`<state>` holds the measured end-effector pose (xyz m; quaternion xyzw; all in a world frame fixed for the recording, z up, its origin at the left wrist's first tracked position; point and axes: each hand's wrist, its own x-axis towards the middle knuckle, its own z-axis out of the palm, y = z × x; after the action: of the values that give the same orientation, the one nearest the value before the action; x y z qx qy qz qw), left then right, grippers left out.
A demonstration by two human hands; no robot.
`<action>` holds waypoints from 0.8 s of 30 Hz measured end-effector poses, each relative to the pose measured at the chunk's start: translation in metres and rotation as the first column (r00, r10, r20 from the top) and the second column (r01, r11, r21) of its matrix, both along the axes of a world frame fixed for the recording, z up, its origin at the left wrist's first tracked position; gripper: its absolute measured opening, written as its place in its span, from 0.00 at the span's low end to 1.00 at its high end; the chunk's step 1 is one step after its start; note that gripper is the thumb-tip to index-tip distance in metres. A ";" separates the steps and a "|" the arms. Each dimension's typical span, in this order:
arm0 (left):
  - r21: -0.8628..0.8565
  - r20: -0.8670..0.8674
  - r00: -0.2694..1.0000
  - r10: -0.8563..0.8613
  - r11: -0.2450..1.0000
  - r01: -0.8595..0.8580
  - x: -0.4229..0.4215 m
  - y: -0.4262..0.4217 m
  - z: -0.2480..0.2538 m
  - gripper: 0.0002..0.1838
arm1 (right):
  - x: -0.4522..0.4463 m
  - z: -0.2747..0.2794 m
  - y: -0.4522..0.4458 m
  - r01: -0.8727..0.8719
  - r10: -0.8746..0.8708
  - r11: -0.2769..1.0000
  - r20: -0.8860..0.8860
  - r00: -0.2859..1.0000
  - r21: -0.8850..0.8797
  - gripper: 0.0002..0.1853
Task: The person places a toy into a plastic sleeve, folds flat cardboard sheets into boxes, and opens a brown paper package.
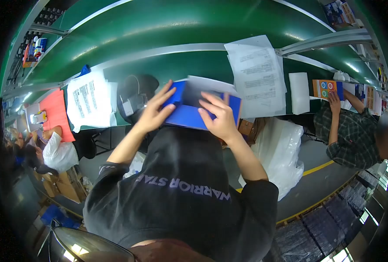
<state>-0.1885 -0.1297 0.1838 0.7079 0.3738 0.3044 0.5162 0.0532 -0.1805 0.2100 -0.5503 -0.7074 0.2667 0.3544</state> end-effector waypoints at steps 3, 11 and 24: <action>0.142 -0.087 0.994 -0.067 0.987 0.079 0.020 -0.015 -0.007 0.28 | -0.016 -0.036 0.000 -0.122 0.099 0.989 -0.238 0.966 -0.084 0.09; 0.227 -0.222 0.975 0.002 0.973 0.049 0.019 -0.033 -0.007 0.28 | 0.002 -0.019 -0.034 0.040 -0.046 0.958 0.015 0.999 0.283 0.07; 0.188 -0.291 0.953 0.089 0.982 -0.034 0.005 -0.024 -0.019 0.21 | 0.028 -0.074 -0.050 0.395 -0.400 0.913 0.028 0.916 0.106 0.12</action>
<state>-0.1837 -0.1538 0.1647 0.7777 0.4401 0.2427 0.3776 0.0814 -0.2303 0.1358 -0.6710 -0.6015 0.1406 0.4102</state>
